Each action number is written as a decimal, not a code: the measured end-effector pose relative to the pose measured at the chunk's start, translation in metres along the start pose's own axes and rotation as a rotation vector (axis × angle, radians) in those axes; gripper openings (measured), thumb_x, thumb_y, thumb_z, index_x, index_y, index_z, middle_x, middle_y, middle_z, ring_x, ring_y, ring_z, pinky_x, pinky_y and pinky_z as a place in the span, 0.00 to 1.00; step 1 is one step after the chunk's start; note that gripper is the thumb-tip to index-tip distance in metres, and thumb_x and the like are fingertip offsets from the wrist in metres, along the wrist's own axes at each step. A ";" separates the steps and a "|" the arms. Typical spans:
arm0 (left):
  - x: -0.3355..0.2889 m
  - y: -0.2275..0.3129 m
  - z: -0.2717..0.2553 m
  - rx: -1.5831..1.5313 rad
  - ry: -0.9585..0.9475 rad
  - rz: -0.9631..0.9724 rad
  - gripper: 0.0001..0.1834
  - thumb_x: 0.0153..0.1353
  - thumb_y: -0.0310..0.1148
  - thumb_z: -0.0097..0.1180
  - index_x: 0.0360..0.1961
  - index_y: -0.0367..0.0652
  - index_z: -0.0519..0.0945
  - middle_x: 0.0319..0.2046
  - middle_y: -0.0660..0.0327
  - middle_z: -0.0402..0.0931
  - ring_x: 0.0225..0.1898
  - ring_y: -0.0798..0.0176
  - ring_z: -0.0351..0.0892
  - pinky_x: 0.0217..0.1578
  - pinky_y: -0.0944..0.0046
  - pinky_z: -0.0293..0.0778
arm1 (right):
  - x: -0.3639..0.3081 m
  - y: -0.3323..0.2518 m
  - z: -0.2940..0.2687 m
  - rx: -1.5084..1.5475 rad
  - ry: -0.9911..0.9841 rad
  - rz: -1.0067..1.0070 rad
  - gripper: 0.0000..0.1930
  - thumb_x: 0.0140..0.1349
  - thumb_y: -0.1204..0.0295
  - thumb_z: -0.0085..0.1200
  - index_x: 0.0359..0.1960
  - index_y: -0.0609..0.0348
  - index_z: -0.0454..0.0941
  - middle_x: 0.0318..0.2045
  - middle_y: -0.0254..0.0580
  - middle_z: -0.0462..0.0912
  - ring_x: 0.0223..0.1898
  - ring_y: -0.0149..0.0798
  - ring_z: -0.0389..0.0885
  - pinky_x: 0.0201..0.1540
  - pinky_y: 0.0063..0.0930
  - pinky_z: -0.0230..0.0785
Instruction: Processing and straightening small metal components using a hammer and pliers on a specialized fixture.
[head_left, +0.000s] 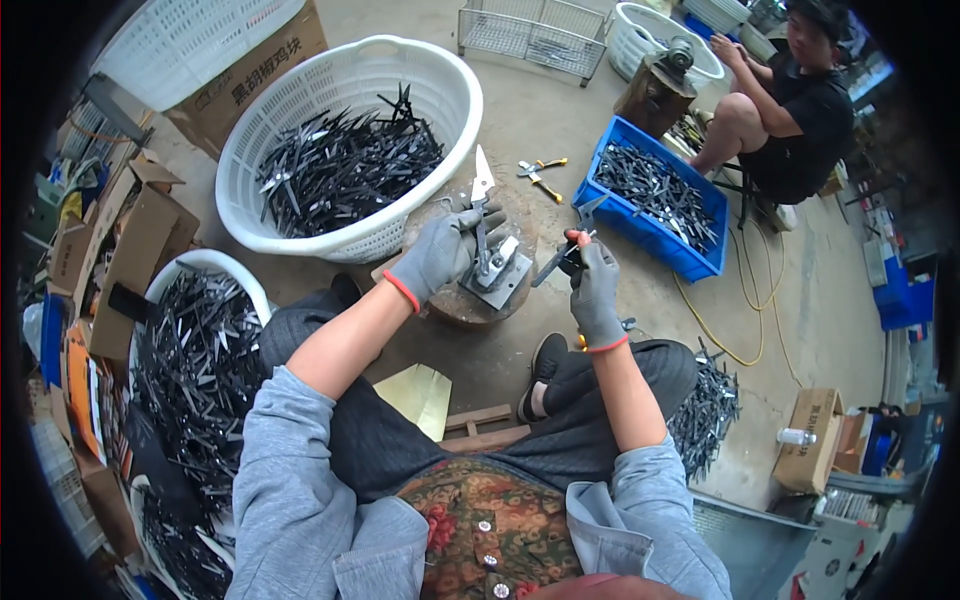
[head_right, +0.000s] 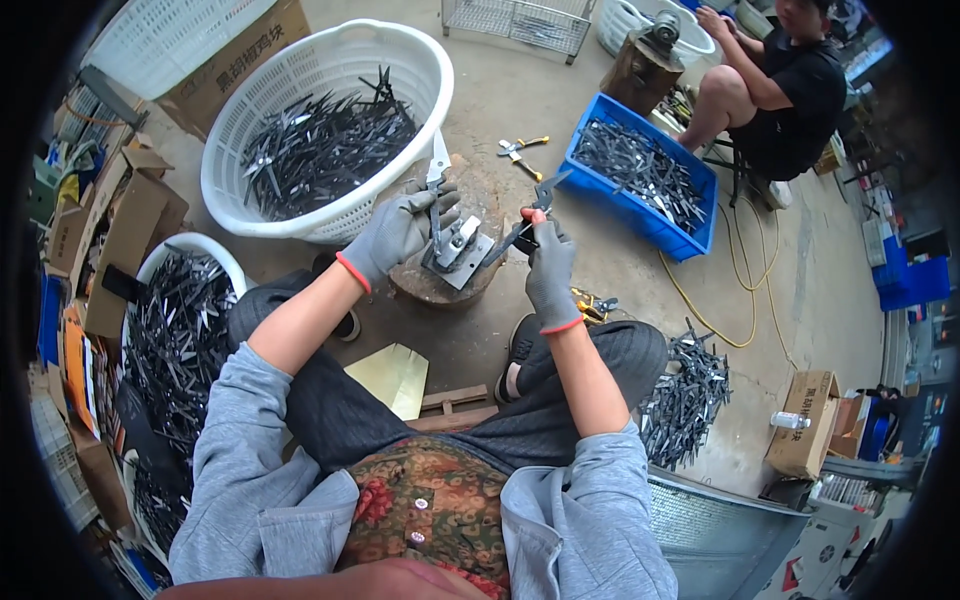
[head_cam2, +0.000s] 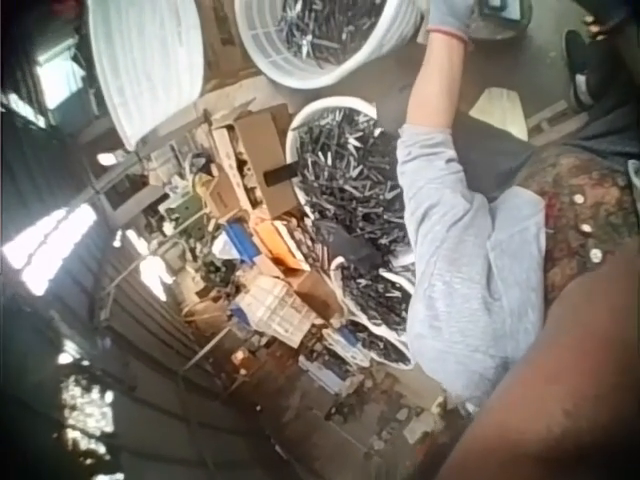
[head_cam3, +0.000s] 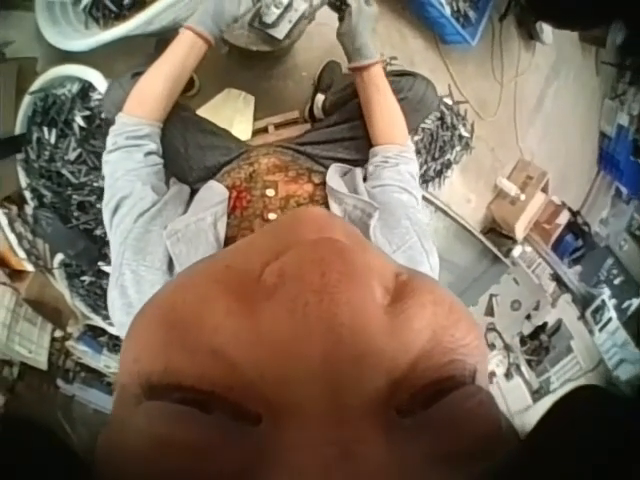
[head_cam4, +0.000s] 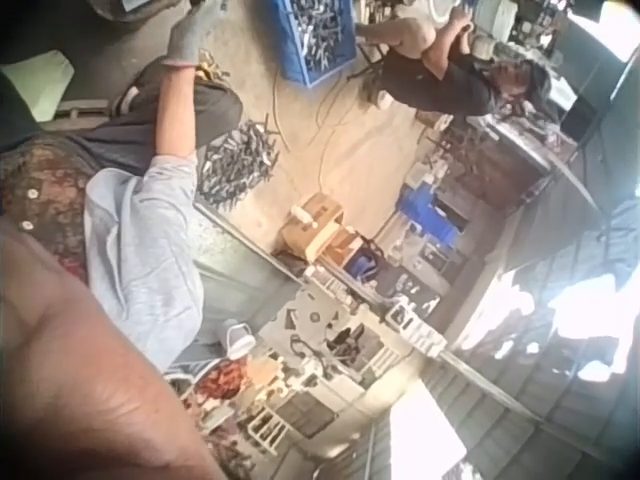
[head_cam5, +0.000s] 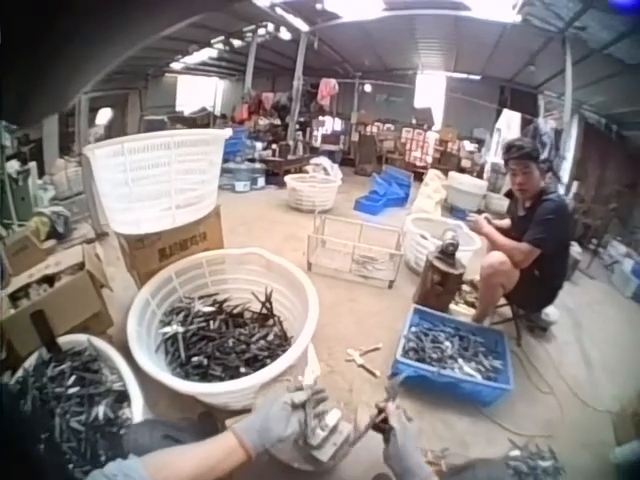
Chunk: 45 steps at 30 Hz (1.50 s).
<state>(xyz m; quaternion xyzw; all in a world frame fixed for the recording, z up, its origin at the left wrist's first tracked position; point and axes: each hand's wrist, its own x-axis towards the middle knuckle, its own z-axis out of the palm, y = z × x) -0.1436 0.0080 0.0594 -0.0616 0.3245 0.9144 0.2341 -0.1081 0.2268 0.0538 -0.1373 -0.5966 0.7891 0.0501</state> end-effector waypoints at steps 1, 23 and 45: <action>0.005 -0.001 0.005 0.011 -0.035 0.011 0.18 0.66 0.26 0.37 0.56 0.36 0.63 0.51 0.53 0.68 0.53 0.56 0.70 0.56 0.56 0.68 | 0.007 -0.005 -0.004 0.006 0.045 0.019 0.12 0.62 0.62 0.53 0.34 0.58 0.82 0.23 0.27 0.77 0.19 0.18 0.63 0.20 0.16 0.50; 0.059 -0.061 0.089 0.572 -0.188 0.164 0.16 0.66 0.33 0.40 0.50 0.35 0.72 0.40 0.60 0.73 0.41 0.68 0.73 0.42 0.68 0.71 | 0.026 0.004 0.010 -0.462 0.197 -0.610 0.10 0.62 0.73 0.44 0.28 0.63 0.76 0.33 0.44 0.77 0.34 0.36 0.73 0.40 0.26 0.65; 0.049 -0.035 0.078 0.928 -0.463 0.007 0.23 0.68 0.34 0.37 0.62 0.37 0.60 0.56 0.50 0.66 0.54 0.54 0.71 0.55 0.57 0.67 | 0.003 -0.054 -0.024 0.077 -0.194 -0.107 0.09 0.59 0.69 0.54 0.31 0.63 0.81 0.25 0.36 0.80 0.26 0.27 0.76 0.28 0.21 0.67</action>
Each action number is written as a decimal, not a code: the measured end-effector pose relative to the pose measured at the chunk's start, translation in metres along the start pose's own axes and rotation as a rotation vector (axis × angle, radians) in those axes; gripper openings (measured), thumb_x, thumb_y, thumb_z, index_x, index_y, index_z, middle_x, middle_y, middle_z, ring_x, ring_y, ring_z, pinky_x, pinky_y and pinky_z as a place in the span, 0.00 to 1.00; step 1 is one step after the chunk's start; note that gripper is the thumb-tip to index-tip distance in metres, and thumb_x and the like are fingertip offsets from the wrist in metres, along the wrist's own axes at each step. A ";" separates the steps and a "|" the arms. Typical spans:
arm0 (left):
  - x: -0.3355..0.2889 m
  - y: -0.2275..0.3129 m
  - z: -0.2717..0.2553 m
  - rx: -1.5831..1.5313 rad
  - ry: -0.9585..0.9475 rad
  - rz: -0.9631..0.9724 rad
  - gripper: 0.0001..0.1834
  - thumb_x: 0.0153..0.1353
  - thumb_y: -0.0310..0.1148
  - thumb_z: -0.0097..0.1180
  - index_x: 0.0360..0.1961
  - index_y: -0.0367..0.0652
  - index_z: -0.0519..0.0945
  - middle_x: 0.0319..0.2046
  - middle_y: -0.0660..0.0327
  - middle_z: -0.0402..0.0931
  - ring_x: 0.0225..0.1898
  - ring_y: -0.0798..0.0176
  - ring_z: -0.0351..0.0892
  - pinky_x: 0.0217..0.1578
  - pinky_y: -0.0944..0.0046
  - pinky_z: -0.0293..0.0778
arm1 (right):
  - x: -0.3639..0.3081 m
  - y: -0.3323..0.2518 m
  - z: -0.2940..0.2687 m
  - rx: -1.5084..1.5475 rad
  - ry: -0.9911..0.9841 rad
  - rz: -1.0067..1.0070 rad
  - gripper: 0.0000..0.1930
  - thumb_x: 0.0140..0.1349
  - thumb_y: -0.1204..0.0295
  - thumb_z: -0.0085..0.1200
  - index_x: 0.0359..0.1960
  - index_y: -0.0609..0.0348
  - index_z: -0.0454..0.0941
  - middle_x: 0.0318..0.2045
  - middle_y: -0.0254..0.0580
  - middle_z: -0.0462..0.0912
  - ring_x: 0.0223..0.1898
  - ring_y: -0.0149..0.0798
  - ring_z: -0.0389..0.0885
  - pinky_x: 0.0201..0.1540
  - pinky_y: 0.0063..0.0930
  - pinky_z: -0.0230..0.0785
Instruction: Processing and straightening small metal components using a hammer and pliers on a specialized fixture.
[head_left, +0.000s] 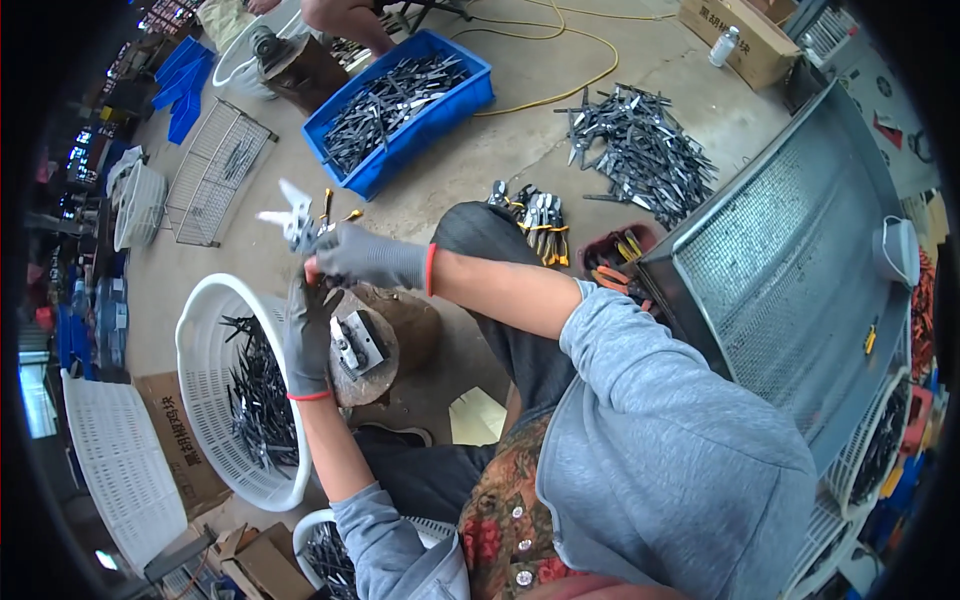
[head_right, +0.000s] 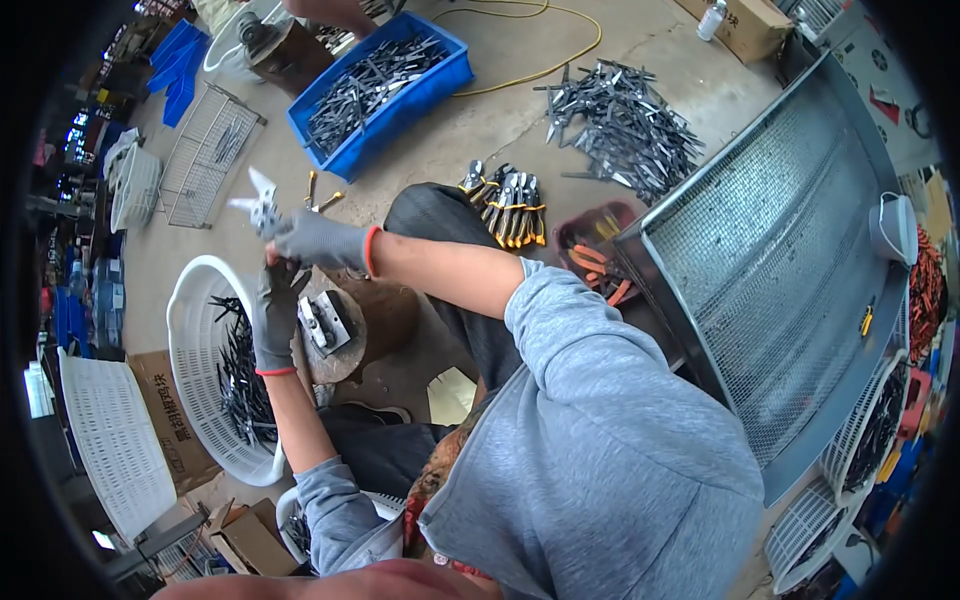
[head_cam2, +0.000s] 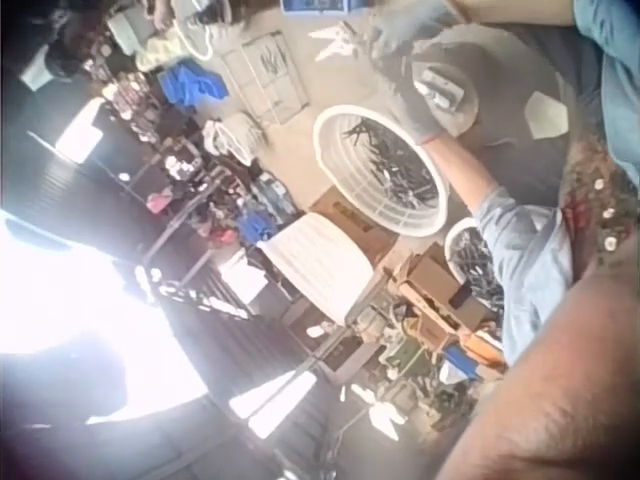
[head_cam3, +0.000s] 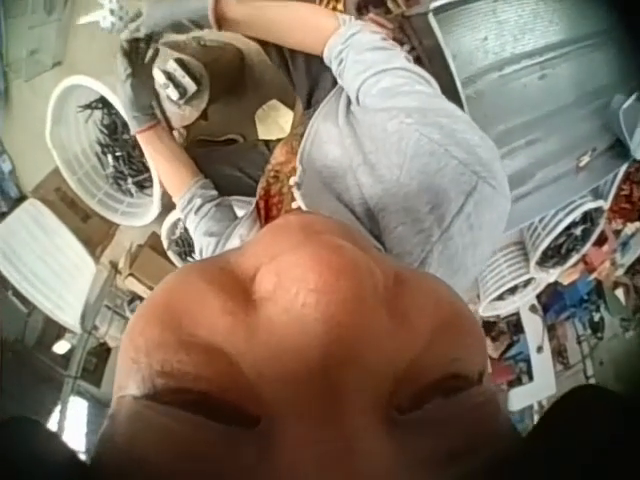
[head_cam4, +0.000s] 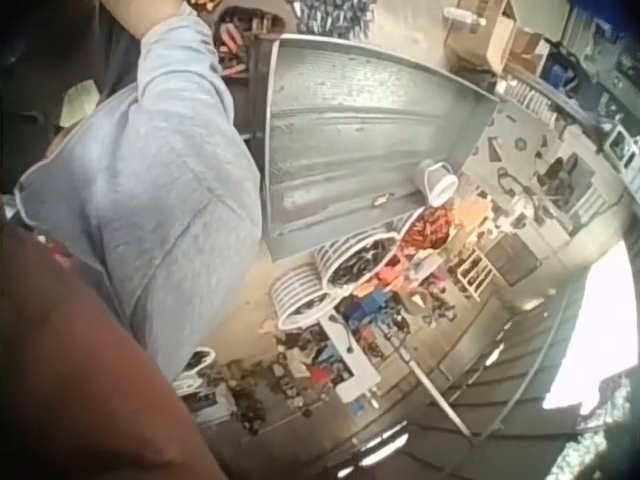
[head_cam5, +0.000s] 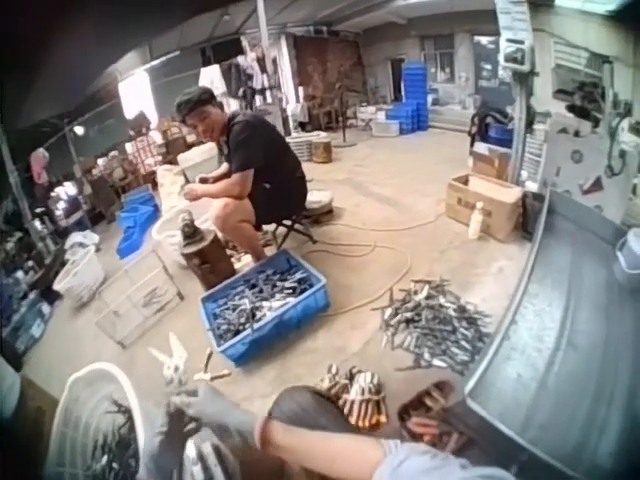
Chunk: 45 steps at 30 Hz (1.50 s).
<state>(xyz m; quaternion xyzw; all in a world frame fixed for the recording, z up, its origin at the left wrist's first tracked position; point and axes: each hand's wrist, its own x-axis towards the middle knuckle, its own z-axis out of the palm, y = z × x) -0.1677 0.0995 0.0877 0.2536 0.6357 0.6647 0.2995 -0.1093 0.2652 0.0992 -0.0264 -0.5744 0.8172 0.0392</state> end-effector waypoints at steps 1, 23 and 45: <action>0.000 -0.004 -0.004 -0.074 -0.014 -0.024 0.23 0.68 0.36 0.37 0.61 0.36 0.60 0.56 0.49 0.67 0.54 0.52 0.70 0.55 0.57 0.67 | 0.002 -0.006 -0.019 0.071 0.078 -0.036 0.09 0.59 0.68 0.53 0.32 0.63 0.80 0.25 0.36 0.81 0.25 0.26 0.76 0.26 0.20 0.68; -0.031 -0.006 -0.012 0.229 0.083 -0.276 0.25 0.69 0.44 0.39 0.57 0.34 0.66 0.49 0.49 0.73 0.49 0.57 0.75 0.49 0.62 0.70 | -0.180 0.185 -0.396 -0.572 1.549 0.238 0.15 0.56 0.63 0.50 0.27 0.63 0.81 0.24 0.52 0.82 0.28 0.53 0.80 0.31 0.40 0.68; -0.121 0.021 -0.071 0.606 0.463 -0.177 0.19 0.63 0.37 0.48 0.49 0.34 0.74 0.37 0.54 0.79 0.41 0.64 0.77 0.44 0.66 0.70 | -0.087 0.020 -0.144 -0.044 0.570 -0.305 0.07 0.57 0.79 0.42 0.31 0.57 0.74 0.32 0.46 0.82 0.15 0.21 0.59 0.17 0.15 0.51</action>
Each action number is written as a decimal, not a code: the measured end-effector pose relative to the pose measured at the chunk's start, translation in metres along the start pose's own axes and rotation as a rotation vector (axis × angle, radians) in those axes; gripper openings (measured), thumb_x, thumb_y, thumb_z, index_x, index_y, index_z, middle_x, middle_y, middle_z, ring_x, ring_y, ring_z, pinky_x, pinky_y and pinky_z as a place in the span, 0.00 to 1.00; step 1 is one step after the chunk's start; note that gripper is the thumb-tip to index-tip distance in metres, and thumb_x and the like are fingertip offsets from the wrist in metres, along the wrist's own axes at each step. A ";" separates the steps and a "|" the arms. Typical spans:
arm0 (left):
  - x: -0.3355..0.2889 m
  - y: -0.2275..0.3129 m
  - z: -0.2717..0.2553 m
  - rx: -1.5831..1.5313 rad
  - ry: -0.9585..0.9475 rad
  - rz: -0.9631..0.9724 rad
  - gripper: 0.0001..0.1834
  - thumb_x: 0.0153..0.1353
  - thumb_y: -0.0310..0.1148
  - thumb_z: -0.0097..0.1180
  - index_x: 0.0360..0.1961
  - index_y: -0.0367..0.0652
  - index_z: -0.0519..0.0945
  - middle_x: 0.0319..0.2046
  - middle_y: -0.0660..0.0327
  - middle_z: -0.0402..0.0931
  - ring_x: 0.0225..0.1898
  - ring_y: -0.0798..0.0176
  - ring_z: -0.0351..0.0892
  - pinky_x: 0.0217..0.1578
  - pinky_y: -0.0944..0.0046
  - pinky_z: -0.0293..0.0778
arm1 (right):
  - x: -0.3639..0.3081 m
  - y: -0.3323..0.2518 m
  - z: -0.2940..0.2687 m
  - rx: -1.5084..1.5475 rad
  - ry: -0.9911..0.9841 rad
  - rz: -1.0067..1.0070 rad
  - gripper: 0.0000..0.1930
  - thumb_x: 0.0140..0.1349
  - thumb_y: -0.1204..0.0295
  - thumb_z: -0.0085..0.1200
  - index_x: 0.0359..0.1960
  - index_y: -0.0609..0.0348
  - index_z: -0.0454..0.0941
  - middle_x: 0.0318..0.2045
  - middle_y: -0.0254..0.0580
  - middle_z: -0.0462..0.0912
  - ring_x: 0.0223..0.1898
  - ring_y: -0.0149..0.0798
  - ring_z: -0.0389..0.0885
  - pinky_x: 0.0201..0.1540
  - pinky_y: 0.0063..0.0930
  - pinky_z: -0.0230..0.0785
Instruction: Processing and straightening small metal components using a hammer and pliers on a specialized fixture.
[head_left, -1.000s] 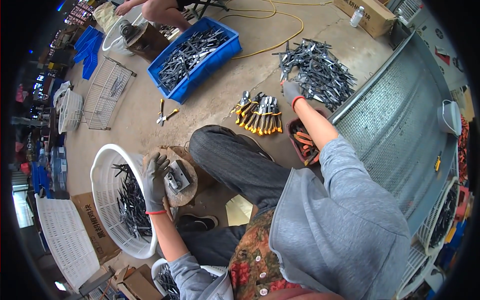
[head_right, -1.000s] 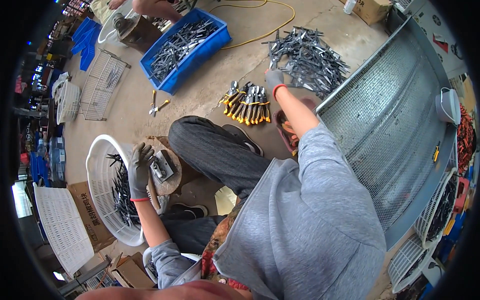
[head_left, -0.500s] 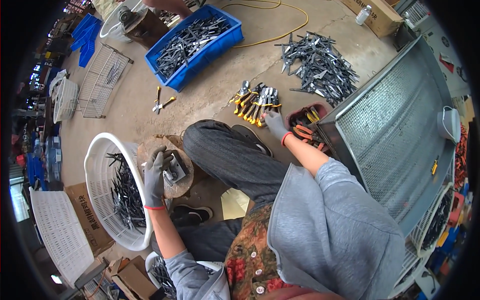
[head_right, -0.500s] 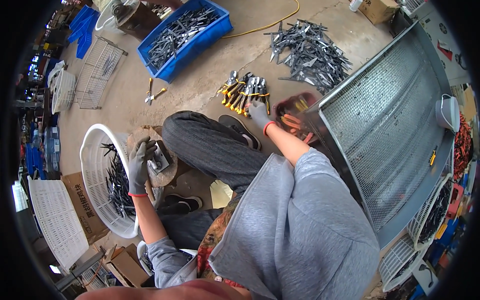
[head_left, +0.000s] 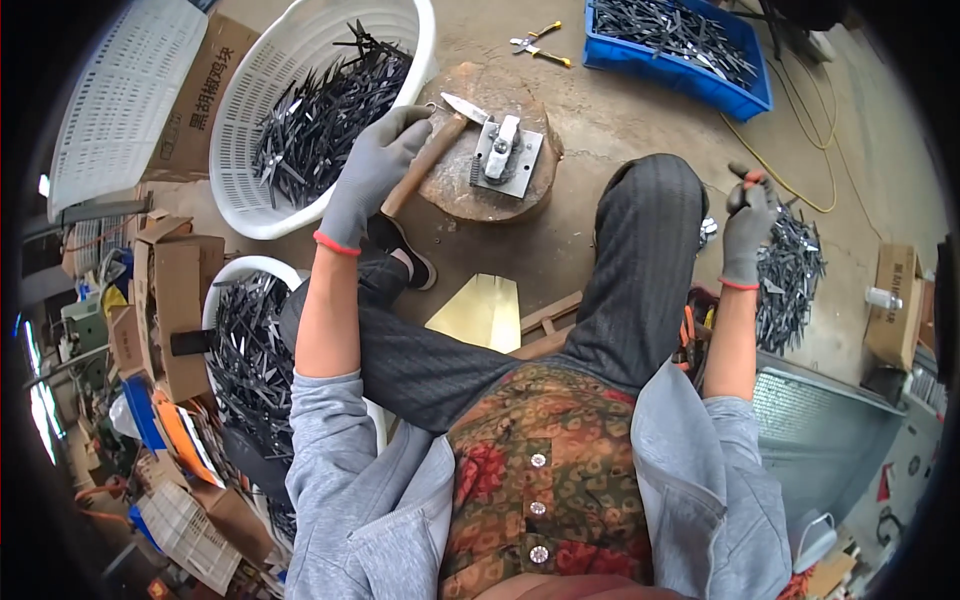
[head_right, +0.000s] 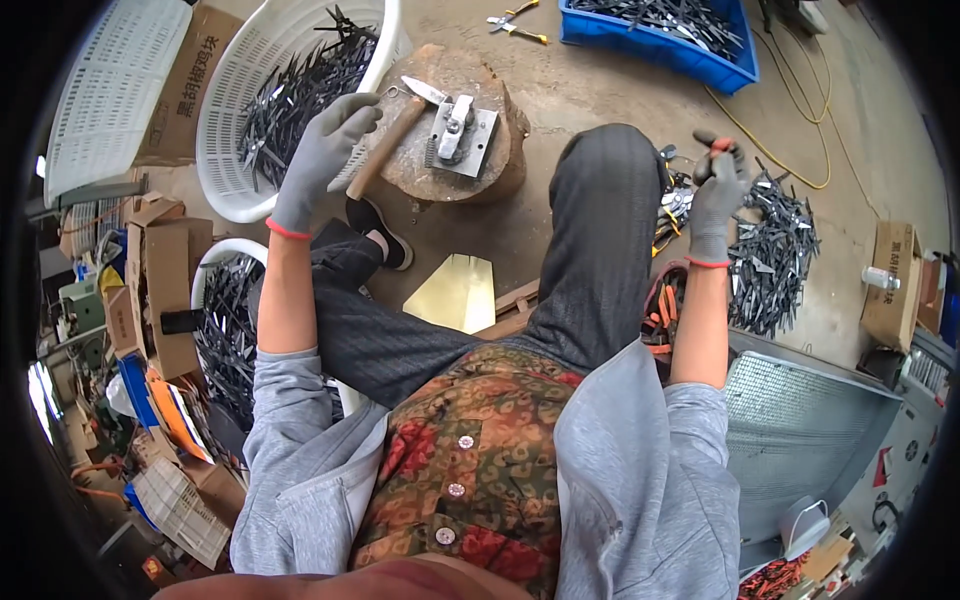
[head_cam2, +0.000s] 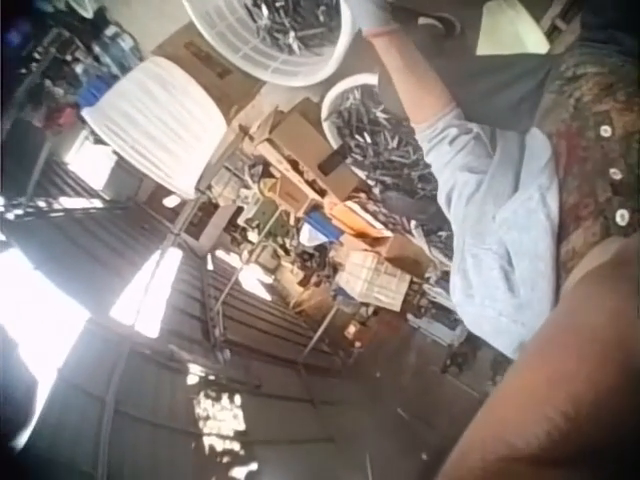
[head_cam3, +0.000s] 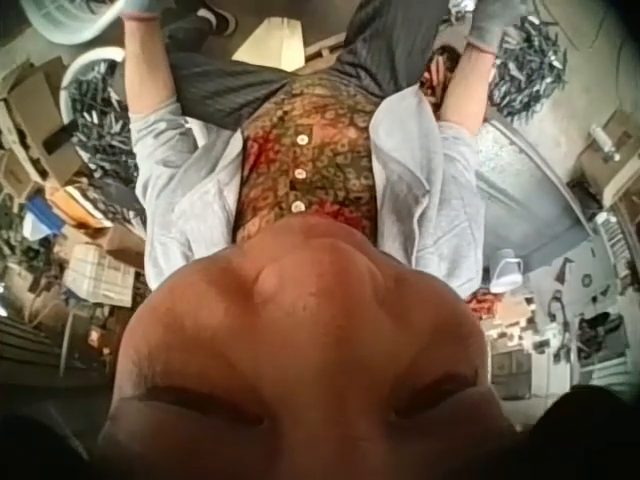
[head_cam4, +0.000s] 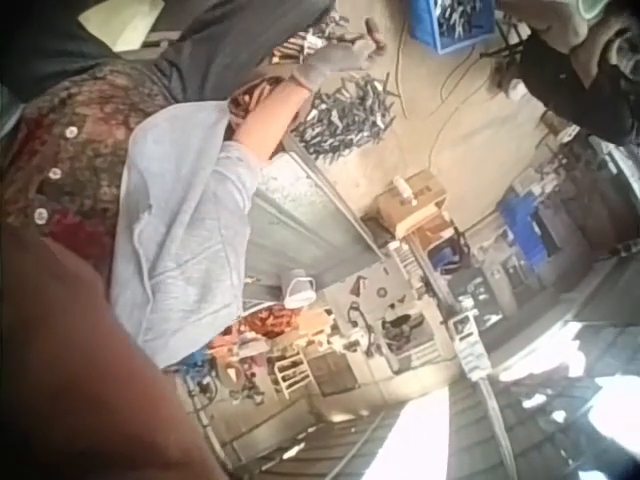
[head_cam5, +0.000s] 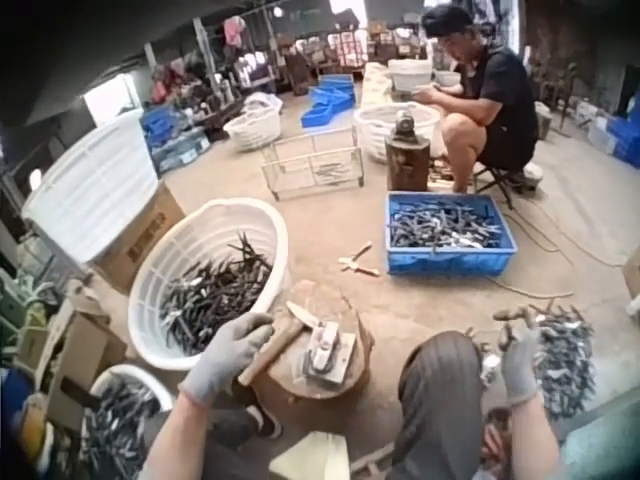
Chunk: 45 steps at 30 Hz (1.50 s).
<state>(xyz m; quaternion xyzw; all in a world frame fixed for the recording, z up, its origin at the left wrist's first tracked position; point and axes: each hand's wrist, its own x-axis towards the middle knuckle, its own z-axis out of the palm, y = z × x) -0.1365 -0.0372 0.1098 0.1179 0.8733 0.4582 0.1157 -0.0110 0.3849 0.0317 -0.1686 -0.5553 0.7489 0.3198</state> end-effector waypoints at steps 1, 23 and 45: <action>-0.003 -0.006 0.001 0.074 0.012 0.015 0.19 0.62 0.37 0.49 0.48 0.34 0.74 0.35 0.52 0.79 0.39 0.62 0.78 0.42 0.66 0.71 | 0.006 -0.020 0.023 -0.033 -0.035 -0.021 0.06 0.60 0.78 0.43 0.33 0.57 0.74 0.32 0.45 0.82 0.15 0.18 0.57 0.17 0.14 0.49; -0.056 0.007 0.071 0.579 -0.238 0.257 0.22 0.54 0.39 0.56 0.49 0.42 0.74 0.30 0.51 0.79 0.28 0.48 0.79 0.35 0.55 0.74 | -0.031 -0.019 0.189 -0.639 -0.697 -0.310 0.11 0.65 0.68 0.46 0.41 0.60 0.77 0.21 0.30 0.78 0.22 0.19 0.67 0.26 0.18 0.62; 0.015 -0.019 0.097 0.629 0.049 0.317 0.08 0.52 0.30 0.56 0.35 0.45 0.76 0.33 0.53 0.76 0.33 0.47 0.77 0.34 0.51 0.71 | -0.042 0.103 -0.137 -0.227 0.207 0.368 0.12 0.65 0.69 0.42 0.36 0.60 0.78 0.26 0.28 0.75 0.26 0.22 0.68 0.28 0.18 0.61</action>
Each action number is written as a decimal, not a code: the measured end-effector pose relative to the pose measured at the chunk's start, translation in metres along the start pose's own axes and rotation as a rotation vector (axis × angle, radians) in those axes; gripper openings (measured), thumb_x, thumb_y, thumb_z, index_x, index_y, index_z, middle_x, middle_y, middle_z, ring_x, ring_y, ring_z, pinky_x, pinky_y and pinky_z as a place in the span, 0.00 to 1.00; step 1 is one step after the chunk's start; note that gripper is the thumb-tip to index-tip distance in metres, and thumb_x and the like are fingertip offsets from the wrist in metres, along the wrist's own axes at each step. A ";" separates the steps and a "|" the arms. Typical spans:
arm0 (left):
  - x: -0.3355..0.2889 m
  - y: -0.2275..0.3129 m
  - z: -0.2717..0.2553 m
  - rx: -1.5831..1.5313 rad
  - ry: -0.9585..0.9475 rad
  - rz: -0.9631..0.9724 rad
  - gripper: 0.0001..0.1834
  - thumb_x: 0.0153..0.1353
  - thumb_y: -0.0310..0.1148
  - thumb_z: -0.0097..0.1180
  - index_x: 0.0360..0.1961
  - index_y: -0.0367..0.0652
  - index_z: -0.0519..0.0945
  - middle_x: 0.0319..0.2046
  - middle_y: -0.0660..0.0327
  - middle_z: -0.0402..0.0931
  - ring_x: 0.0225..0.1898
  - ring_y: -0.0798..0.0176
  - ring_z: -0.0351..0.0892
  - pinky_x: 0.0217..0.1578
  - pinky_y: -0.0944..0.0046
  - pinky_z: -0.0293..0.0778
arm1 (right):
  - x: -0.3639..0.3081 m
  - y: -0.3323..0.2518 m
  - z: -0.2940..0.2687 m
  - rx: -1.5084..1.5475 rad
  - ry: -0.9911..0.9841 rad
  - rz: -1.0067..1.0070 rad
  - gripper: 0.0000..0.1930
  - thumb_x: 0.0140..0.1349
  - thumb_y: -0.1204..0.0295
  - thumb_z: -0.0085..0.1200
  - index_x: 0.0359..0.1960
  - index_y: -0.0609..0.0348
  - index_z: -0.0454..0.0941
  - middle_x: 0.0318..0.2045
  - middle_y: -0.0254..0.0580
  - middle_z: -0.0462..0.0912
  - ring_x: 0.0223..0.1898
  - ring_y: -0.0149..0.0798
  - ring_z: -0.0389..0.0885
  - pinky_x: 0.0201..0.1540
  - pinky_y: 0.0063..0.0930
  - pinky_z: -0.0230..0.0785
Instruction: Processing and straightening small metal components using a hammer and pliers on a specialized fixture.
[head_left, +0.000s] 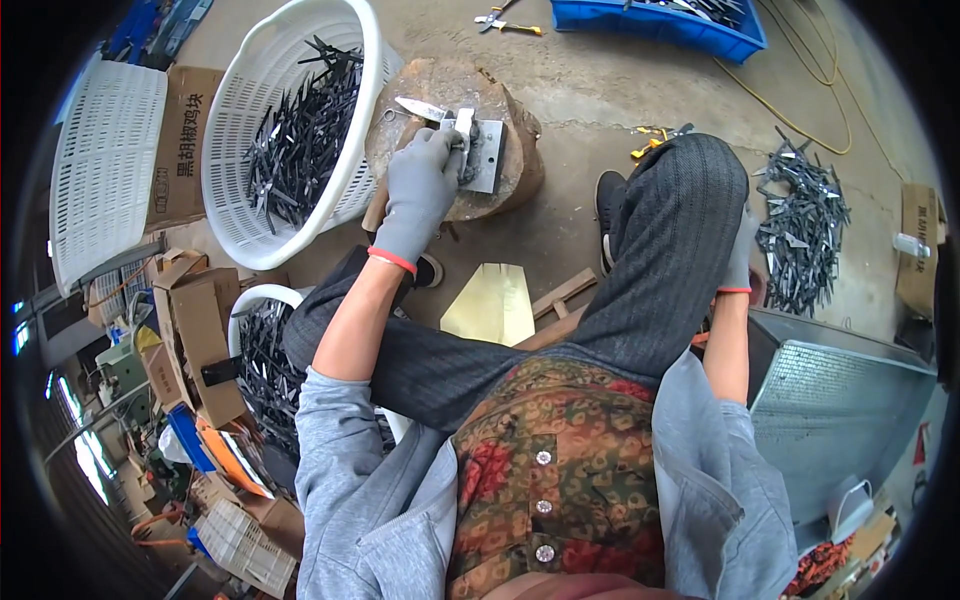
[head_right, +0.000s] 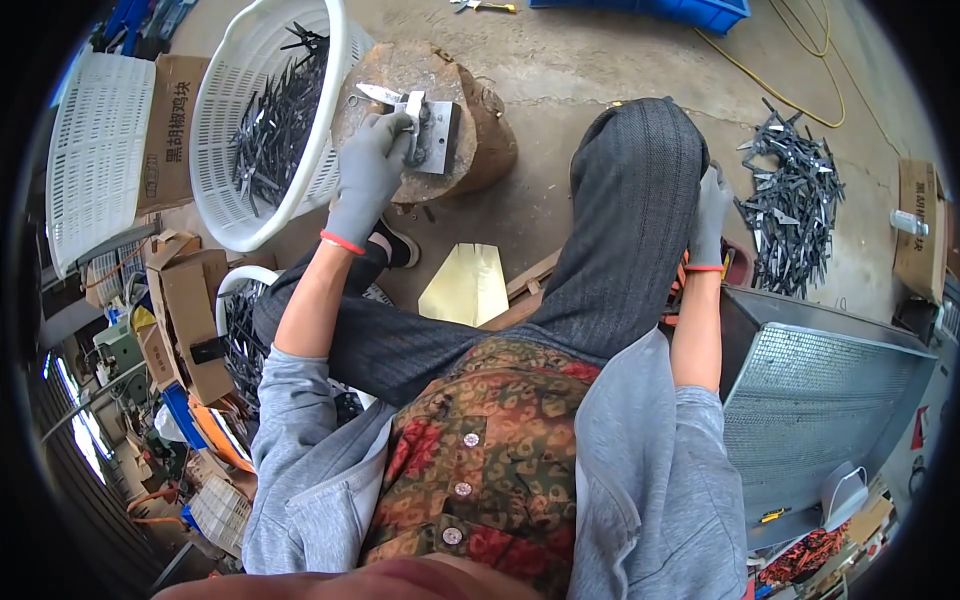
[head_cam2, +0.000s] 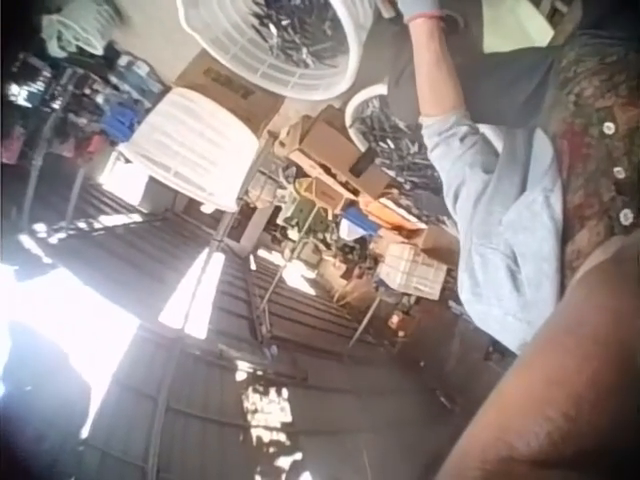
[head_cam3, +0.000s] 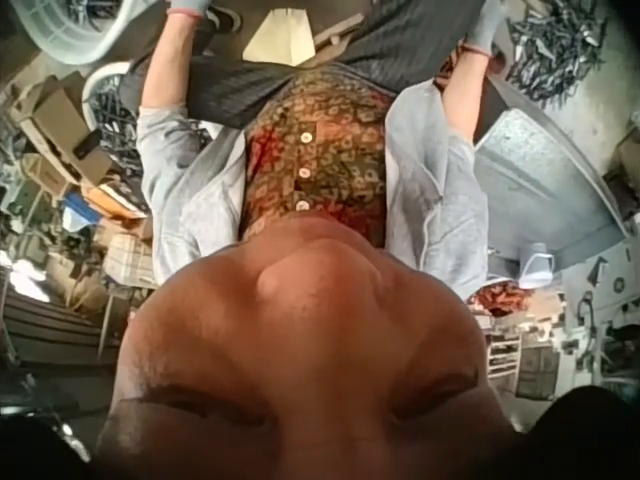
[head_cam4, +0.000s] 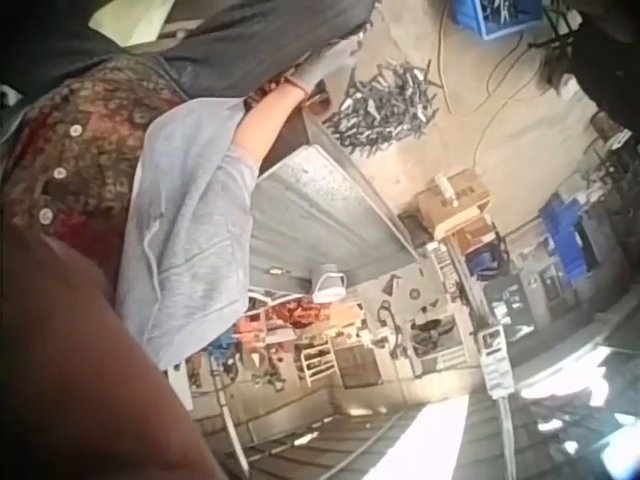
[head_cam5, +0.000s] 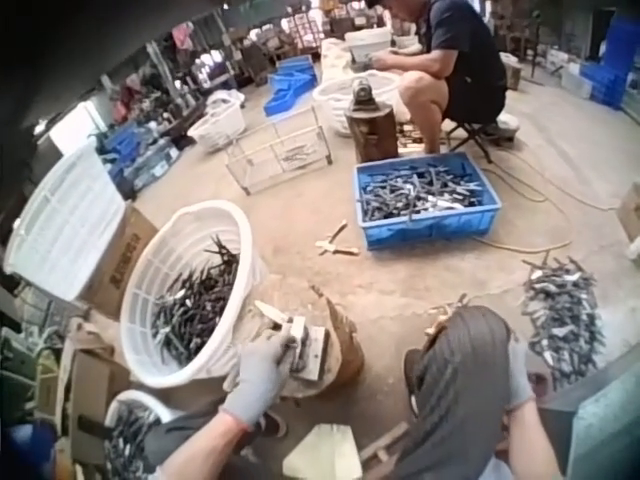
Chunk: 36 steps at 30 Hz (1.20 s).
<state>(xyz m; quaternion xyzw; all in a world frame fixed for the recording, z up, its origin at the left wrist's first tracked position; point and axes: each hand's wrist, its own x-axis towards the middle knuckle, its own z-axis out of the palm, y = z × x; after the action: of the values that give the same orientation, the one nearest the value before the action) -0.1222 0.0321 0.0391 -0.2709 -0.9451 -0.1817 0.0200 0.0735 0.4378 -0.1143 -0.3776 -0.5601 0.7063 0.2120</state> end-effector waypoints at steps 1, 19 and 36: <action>0.000 -0.005 0.003 -0.029 0.009 -0.008 0.08 0.52 0.30 0.56 0.35 0.44 0.77 0.33 0.52 0.76 0.33 0.47 0.77 0.34 0.51 0.71 | 0.006 0.007 0.000 0.041 0.000 0.030 0.12 0.65 0.70 0.41 0.34 0.60 0.78 0.26 0.28 0.75 0.27 0.22 0.69 0.30 0.19 0.61; -0.024 -0.001 -0.135 -0.761 0.061 -0.288 0.11 0.62 0.30 0.51 0.41 0.36 0.79 0.35 0.61 0.79 0.37 0.71 0.77 0.39 0.73 0.71 | -0.007 0.006 0.020 -0.004 0.015 0.026 0.10 0.61 0.68 0.43 0.29 0.59 0.77 0.24 0.31 0.75 0.26 0.27 0.72 0.29 0.24 0.64; -0.007 -0.041 -0.080 -0.497 -0.080 -0.312 0.13 0.66 0.33 0.48 0.43 0.35 0.77 0.35 0.64 0.77 0.36 0.72 0.74 0.41 0.71 0.70 | 0.033 0.064 -0.037 0.271 0.464 0.421 0.06 0.52 0.70 0.49 0.26 0.57 0.76 0.14 0.34 0.69 0.10 0.27 0.58 0.12 0.25 0.48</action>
<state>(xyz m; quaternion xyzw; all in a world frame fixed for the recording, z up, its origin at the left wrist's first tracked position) -0.1423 -0.0322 0.0987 -0.1257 -0.9020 -0.3974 -0.1125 0.0895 0.4667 -0.1877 -0.6039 -0.3077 0.6977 0.2318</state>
